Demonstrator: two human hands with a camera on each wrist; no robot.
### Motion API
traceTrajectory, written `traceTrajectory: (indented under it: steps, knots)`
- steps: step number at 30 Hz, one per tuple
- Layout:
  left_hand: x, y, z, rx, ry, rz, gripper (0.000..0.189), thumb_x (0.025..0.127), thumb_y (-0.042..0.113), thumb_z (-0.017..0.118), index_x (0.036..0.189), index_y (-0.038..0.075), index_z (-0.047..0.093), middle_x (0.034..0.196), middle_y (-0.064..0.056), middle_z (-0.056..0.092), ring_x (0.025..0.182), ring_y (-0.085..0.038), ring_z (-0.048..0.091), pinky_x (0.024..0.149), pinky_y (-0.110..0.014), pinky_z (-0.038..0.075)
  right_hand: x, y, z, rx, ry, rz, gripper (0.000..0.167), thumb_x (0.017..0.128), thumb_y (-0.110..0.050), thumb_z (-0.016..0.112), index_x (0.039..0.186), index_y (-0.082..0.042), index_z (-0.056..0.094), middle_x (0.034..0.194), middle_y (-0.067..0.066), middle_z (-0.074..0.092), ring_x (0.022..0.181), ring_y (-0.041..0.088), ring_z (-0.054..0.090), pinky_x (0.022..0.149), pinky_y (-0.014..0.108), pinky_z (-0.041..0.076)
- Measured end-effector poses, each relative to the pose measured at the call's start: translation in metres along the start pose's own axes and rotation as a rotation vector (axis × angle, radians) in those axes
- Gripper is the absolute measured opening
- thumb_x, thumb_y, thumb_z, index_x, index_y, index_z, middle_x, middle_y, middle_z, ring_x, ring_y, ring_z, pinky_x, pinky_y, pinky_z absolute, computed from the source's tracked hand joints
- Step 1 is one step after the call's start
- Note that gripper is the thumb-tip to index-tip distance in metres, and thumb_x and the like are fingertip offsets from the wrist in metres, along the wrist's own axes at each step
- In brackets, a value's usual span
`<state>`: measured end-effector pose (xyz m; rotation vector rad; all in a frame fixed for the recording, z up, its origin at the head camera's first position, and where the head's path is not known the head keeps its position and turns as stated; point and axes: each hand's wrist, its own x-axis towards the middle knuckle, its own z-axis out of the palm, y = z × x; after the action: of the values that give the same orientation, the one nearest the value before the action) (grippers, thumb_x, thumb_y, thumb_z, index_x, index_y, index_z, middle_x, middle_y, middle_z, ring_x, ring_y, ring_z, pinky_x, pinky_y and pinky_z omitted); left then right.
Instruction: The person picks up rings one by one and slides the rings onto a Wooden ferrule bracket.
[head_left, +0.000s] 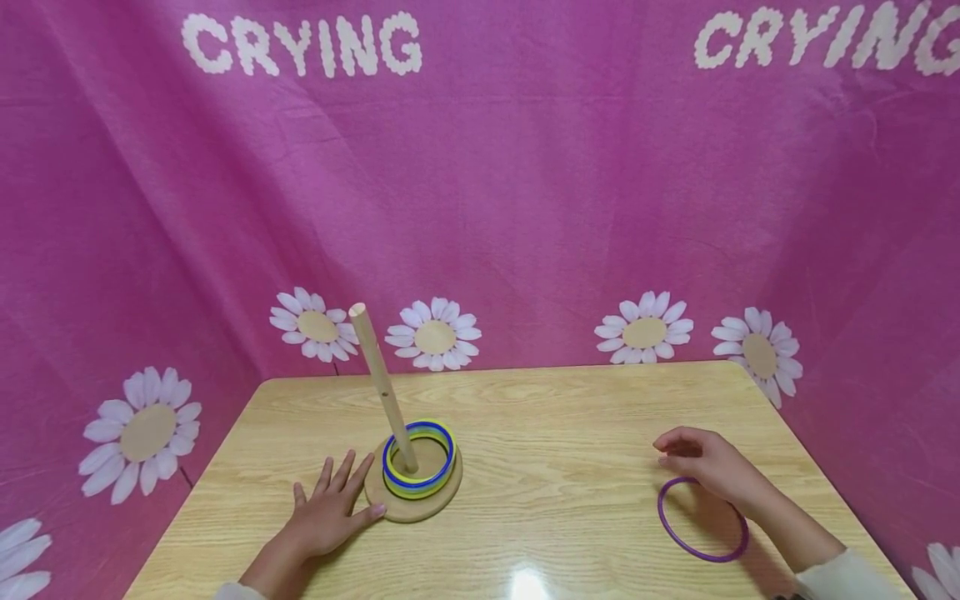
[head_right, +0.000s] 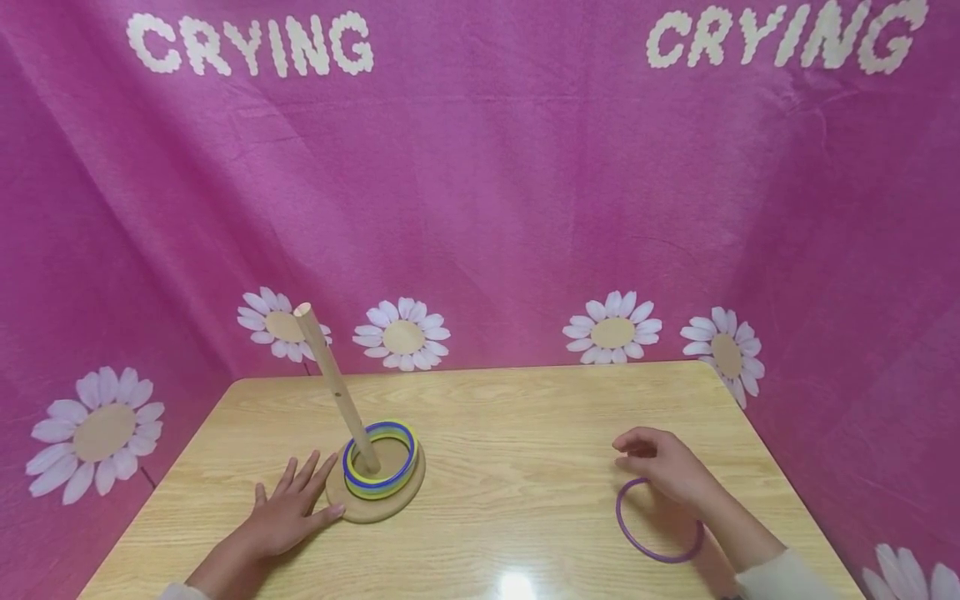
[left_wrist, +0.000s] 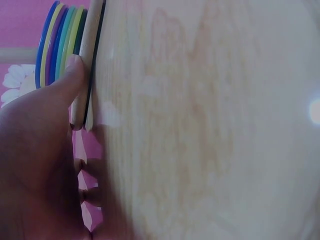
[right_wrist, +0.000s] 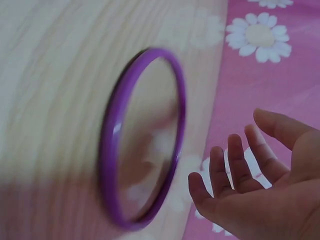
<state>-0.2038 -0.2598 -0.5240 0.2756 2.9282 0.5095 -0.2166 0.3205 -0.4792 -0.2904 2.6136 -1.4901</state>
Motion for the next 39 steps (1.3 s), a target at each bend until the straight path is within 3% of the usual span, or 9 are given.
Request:
traceTrajectory:
  steps: [4, 7, 14, 18, 23, 28, 39]
  knots:
    - [0.0, 0.0, -0.001, -0.007, 0.002, 0.005, 0.089, 0.096, 0.072, 0.052, 0.166, 0.025, 0.023, 0.172, -0.016, 0.012, 0.155, -0.052, 0.0, 0.101, -0.09, -0.004, -0.004, 0.014, -0.008, -0.055, -0.047, 0.001, 0.029, 0.095, -0.008, 0.073, 0.118, 0.008, 0.067, 0.119, 0.023, 0.069, 0.107, 0.03, 0.066, 0.08, 0.023, 0.054]
    - [0.0, 0.0, -0.001, -0.012, 0.01, 0.012, 0.089, 0.096, 0.071, 0.052, 0.166, 0.024, 0.024, 0.172, -0.017, 0.014, 0.155, -0.053, 0.001, 0.101, -0.09, -0.004, -0.006, 0.024, -0.012, -0.053, -0.097, -0.031, 0.029, 0.094, -0.007, 0.073, 0.118, 0.008, 0.066, 0.12, 0.025, 0.068, 0.108, 0.033, 0.067, 0.081, 0.023, 0.053]
    - [0.001, 0.0, 0.0, -0.013, 0.032, 0.026, 0.089, 0.096, 0.07, 0.054, 0.165, 0.022, 0.027, 0.171, -0.02, 0.017, 0.154, -0.055, 0.006, 0.1, -0.09, -0.003, -0.005, 0.042, -0.015, -0.089, -0.14, -0.164, 0.029, 0.087, -0.004, 0.078, 0.113, 0.005, 0.07, 0.112, 0.02, 0.071, 0.103, 0.006, 0.067, 0.088, 0.019, 0.051]
    - [0.001, 0.001, -0.002, -0.004, 0.012, 0.012, 0.089, 0.096, 0.072, 0.052, 0.166, 0.024, 0.025, 0.172, -0.017, 0.014, 0.155, -0.053, 0.002, 0.102, -0.09, -0.002, -0.004, 0.048, -0.015, -0.131, -0.129, -0.216, 0.027, 0.085, 0.001, 0.078, 0.111, 0.004, 0.071, 0.111, 0.021, 0.071, 0.104, -0.001, 0.064, 0.09, 0.017, 0.051]
    - [0.0, 0.001, -0.002, 0.012, 0.003, 0.002, 0.089, 0.096, 0.072, 0.051, 0.166, 0.025, 0.023, 0.172, -0.016, 0.013, 0.155, -0.052, 0.001, 0.102, -0.09, -0.002, -0.003, 0.051, -0.011, -0.21, -0.081, -0.18, 0.021, 0.084, 0.001, 0.079, 0.104, -0.004, 0.075, 0.105, 0.01, 0.073, 0.095, -0.001, 0.061, 0.082, 0.02, 0.052]
    - [0.0, 0.0, -0.001, 0.018, 0.009, 0.005, 0.089, 0.096, 0.072, 0.051, 0.166, 0.025, 0.023, 0.172, -0.016, 0.013, 0.155, -0.052, 0.002, 0.102, -0.09, -0.002, -0.003, 0.052, -0.007, -0.228, -0.053, -0.17, 0.012, 0.086, 0.003, 0.077, 0.095, -0.006, 0.076, 0.088, 0.001, 0.069, 0.079, 0.0, 0.054, 0.069, 0.022, 0.048]
    - [0.0, 0.001, -0.002, 0.008, 0.002, 0.007, 0.089, 0.097, 0.071, 0.051, 0.166, 0.024, 0.023, 0.172, -0.017, 0.012, 0.155, -0.052, 0.001, 0.102, -0.089, -0.003, -0.003, 0.045, -0.007, -0.298, -0.045, -0.126, 0.007, 0.093, -0.004, 0.074, 0.094, -0.011, 0.075, 0.082, -0.006, 0.063, 0.075, 0.0, 0.05, 0.068, 0.023, 0.044]
